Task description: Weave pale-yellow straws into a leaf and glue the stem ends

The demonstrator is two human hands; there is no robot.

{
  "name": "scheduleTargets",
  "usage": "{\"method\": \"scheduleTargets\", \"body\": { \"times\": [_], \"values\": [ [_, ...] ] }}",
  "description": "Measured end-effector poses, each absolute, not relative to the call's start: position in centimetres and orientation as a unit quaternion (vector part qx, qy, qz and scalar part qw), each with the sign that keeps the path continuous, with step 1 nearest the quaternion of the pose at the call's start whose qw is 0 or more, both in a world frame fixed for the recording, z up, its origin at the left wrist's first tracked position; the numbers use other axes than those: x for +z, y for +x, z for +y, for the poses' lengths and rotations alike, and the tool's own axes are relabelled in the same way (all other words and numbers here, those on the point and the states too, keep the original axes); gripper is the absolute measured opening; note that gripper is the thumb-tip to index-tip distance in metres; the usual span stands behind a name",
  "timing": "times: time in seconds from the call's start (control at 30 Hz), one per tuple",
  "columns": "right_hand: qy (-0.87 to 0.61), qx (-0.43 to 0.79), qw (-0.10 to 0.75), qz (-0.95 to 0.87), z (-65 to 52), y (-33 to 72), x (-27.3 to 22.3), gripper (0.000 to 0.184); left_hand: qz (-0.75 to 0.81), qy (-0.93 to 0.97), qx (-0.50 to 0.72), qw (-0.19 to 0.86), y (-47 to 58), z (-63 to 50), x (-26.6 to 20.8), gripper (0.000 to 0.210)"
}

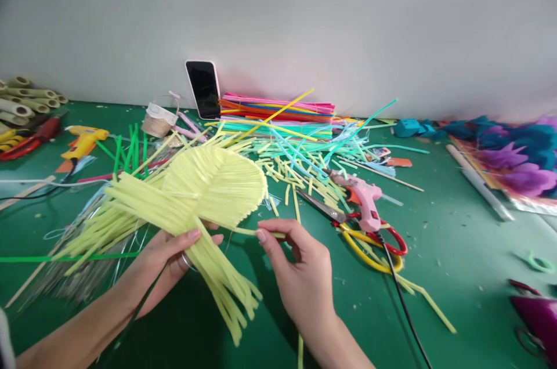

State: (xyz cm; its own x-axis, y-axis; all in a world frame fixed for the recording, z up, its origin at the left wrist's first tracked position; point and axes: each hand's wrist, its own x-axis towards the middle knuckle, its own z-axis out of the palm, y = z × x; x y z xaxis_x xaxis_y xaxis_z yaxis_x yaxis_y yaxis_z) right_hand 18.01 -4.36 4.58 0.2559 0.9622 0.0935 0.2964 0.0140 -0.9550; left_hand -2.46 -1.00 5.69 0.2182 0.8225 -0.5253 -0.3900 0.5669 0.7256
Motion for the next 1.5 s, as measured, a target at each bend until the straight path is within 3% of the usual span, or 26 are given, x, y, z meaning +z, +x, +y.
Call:
{"method": "scheduleTargets", "body": {
  "times": [0.13,0.4,0.77,1.1,1.3,1.43,1.47,1.5],
  "values": [
    [-0.609,0.266,0.502,-0.554,-4.8,17.9,4.2,0.011,0.475,0.211,0.417,0.746,-2.4,-0.9,6.0,0.032],
    [-0.616,0.24,0.517,-0.544,-5.0,18.0,4.6,0.019,0.472,0.241,0.389,0.753,-2.2,-1.0,5.8,0.021],
    [-0.567,0.21,0.52,-0.603,-5.4,17.5,5.0,0.018,0.419,0.313,0.377,0.765,-2.2,-1.3,4.1,0.054],
    [-0.491,0.222,0.498,-0.68,-5.0,16.4,5.7,0.018,0.414,0.373,0.361,0.748,-2.2,-1.7,3.3,0.034],
    [-0.467,0.298,0.535,-0.638,-5.5,16.7,6.0,0.023,0.397,0.346,0.336,0.781,-1.9,-2.1,3.4,0.037],
    [-0.494,0.382,0.635,-0.455,-6.0,17.5,6.6,0.007,0.418,0.308,0.357,0.777,-2.1,-1.5,4.0,0.036],
    [-0.518,0.412,0.63,-0.408,-5.9,17.7,6.6,0.003,0.423,0.304,0.364,0.773,-2.2,-1.4,4.2,0.035],
    [-0.542,0.45,0.604,-0.373,-5.8,17.8,6.5,0.012,0.426,0.302,0.37,0.769,-2.3,-1.2,4.4,0.035]
  ]
}}
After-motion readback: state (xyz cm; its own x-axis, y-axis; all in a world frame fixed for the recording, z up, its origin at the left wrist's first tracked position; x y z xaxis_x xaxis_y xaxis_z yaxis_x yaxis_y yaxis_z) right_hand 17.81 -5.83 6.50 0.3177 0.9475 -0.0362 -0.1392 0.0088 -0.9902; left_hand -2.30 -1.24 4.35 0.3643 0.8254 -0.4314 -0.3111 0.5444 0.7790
